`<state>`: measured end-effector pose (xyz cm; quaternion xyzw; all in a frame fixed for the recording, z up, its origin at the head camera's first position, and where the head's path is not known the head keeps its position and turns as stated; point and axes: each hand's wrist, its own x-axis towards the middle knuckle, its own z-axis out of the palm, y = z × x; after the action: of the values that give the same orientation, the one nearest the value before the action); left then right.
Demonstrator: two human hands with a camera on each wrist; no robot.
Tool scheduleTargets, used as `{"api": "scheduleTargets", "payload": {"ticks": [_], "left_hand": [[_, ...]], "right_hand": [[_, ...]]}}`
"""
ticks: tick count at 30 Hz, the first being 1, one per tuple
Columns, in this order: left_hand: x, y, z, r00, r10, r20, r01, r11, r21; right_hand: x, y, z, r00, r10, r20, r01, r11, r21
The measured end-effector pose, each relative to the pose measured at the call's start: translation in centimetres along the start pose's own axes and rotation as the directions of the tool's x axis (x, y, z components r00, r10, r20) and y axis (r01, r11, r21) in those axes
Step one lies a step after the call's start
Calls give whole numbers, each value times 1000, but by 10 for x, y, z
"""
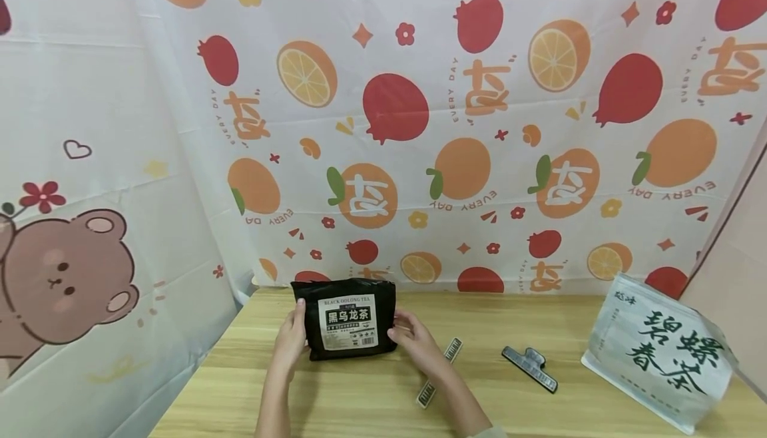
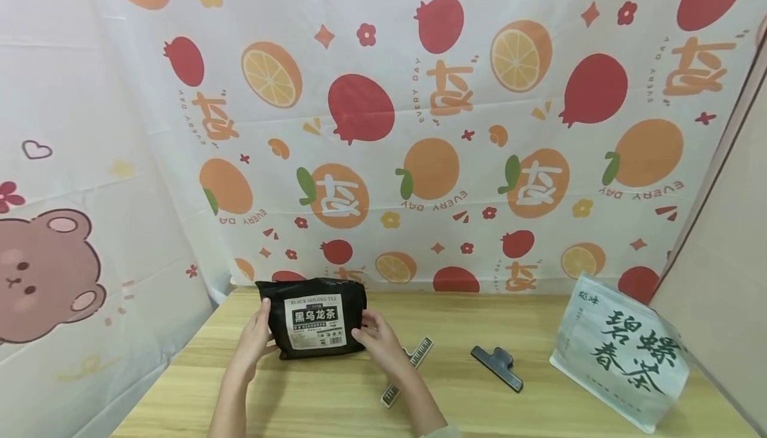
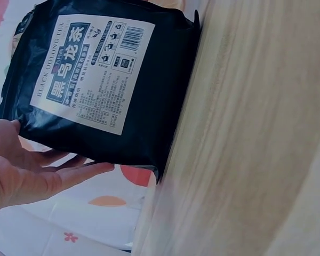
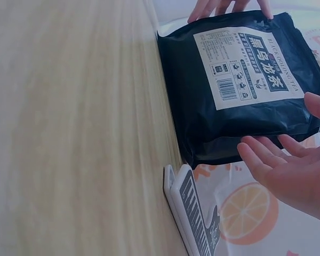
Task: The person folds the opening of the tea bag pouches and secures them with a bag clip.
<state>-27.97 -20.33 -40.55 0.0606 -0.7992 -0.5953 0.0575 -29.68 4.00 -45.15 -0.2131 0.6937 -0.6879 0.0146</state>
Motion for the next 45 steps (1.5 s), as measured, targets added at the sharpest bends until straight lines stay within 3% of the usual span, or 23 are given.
{"api": "scheduleTargets", "payload": {"ticks": [7, 16, 27, 45], "left_hand": [[0, 3, 3, 1000, 24, 16, -25, 1000, 5], [-3, 2, 0, 999, 11, 31, -13, 998, 65], [-6, 2, -1, 997, 12, 76, -12, 1000, -1], [-7, 3, -5, 993, 20, 116, -22, 1000, 12]], "right_hand": [[-2, -2, -4, 999, 25, -20, -26, 1000, -14], [-4, -5, -5, 999, 52, -17, -52, 999, 4], [-7, -11, -7, 997, 70, -25, -69, 998, 9], [-9, -21, -9, 997, 69, -24, -70, 996, -48]]}}
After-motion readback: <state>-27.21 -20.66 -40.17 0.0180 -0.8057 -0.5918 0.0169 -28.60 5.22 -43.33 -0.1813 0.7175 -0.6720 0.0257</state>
